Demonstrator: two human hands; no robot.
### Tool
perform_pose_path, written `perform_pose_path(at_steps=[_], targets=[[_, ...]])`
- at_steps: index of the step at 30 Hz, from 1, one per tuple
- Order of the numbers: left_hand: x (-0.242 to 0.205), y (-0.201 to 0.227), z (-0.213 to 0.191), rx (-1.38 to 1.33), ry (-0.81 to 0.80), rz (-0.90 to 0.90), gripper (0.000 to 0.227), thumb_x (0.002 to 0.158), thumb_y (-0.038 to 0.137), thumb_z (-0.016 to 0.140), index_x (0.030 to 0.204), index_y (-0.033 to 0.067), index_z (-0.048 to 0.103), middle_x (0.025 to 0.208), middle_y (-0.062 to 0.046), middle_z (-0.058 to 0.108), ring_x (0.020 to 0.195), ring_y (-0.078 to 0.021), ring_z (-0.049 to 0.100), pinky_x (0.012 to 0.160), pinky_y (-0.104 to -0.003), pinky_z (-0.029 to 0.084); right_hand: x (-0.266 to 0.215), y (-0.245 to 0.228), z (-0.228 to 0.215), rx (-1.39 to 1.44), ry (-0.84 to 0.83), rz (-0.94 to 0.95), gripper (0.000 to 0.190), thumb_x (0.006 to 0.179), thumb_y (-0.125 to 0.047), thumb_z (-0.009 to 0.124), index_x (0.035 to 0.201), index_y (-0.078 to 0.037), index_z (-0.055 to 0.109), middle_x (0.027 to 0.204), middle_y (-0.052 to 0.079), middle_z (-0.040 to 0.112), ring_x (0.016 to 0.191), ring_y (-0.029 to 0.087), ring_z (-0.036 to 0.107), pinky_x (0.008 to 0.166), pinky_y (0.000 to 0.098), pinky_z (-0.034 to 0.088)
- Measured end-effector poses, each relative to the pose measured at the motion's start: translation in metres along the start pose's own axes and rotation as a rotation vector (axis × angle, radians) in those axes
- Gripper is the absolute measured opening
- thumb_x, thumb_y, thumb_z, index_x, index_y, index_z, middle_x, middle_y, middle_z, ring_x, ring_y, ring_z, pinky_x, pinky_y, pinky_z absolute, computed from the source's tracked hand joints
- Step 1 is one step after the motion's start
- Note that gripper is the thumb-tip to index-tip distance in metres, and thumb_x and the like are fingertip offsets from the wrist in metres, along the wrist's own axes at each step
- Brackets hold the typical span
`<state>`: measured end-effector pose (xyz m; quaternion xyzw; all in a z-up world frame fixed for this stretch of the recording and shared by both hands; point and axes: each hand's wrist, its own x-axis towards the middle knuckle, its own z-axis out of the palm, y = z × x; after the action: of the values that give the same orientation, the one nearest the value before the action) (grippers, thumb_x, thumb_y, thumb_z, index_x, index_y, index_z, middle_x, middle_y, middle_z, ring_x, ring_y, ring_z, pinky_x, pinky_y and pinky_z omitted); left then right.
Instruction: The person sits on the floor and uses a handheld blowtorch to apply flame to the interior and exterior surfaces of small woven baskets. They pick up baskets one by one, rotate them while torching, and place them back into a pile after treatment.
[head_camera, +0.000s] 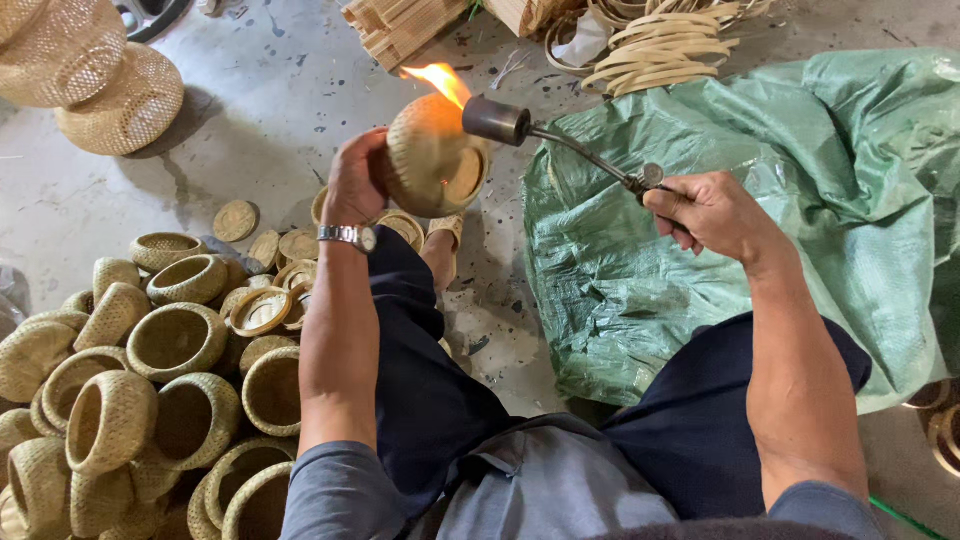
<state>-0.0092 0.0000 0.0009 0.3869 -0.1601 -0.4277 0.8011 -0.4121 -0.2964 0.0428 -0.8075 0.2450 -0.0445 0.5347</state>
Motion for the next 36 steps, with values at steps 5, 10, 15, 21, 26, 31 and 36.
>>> perform_pose_path(at_steps=[5,10,15,21,26,31,36], targets=[[-0.018,0.017,0.014,-0.119,0.149,-0.020,0.033,0.093,0.026,0.053,0.111,0.0035,0.069,0.109,-0.012,0.074,0.102,-0.0304,0.070,0.094,-0.051,0.057,0.003,0.001,-0.002,0.001,0.038,0.102,0.043,0.098,-0.042,0.062,0.077,-0.005,0.067,0.061,-0.001,0.060,0.048,0.009,0.052,0.042,0.0289,0.042],[-0.007,0.004,0.017,-0.311,0.039,0.190,0.037,0.095,0.023,0.051,0.121,0.0015,0.065,0.122,-0.014,0.071,0.117,-0.0297,0.067,0.109,-0.053,0.051,0.009,-0.002,0.017,-0.140,-0.066,0.081,0.043,0.097,-0.041,0.064,0.076,-0.004,0.069,0.058,0.002,0.060,0.046,0.013,0.053,0.043,0.0311,0.043],[0.016,-0.028,-0.005,-0.175,-0.051,0.397,0.025,0.114,0.011,0.055,0.133,-0.0048,0.057,0.134,-0.017,0.064,0.128,-0.0278,0.061,0.121,-0.048,0.045,0.007,-0.009,0.032,-0.150,-0.075,0.029,0.042,0.098,-0.039,0.064,0.076,-0.004,0.069,0.056,0.004,0.059,0.046,0.012,0.053,0.043,0.0312,0.042],[0.004,-0.035,0.026,0.344,-0.063,0.266,0.035,0.100,0.007,0.059,0.134,-0.0015,0.055,0.128,-0.013,0.066,0.121,-0.0222,0.065,0.103,-0.036,0.060,0.005,-0.003,0.017,-0.049,-0.021,0.012,0.040,0.099,-0.036,0.065,0.075,-0.004,0.068,0.059,0.000,0.059,0.048,0.008,0.054,0.043,0.0288,0.043],[-0.009,-0.047,0.040,1.427,-0.001,0.541,0.029,0.100,0.008,0.062,0.128,0.0012,0.065,0.117,-0.011,0.071,0.106,-0.0211,0.069,0.091,-0.033,0.062,0.003,-0.001,0.015,-0.015,0.047,0.039,0.039,0.100,-0.037,0.065,0.078,-0.004,0.069,0.062,-0.001,0.061,0.049,0.007,0.054,0.042,0.0268,0.043],[-0.017,-0.068,0.049,1.871,-0.070,0.676,0.033,0.085,0.000,0.065,0.117,0.0020,0.070,0.102,-0.015,0.065,0.100,-0.0326,0.062,0.087,-0.048,0.051,0.007,-0.003,0.018,-0.020,0.096,0.046,0.037,0.098,-0.038,0.066,0.082,-0.005,0.070,0.063,-0.001,0.062,0.048,0.008,0.053,0.041,0.0282,0.043],[-0.013,-0.095,0.057,2.141,-0.236,0.532,0.017,0.097,0.002,0.060,0.110,0.0061,0.069,0.104,-0.009,0.061,0.105,-0.0255,0.059,0.095,-0.041,0.046,0.010,0.001,0.018,-0.037,0.102,-0.039,0.042,0.098,-0.040,0.066,0.081,-0.002,0.071,0.061,-0.001,0.062,0.048,0.008,0.056,0.041,0.0286,0.043]])
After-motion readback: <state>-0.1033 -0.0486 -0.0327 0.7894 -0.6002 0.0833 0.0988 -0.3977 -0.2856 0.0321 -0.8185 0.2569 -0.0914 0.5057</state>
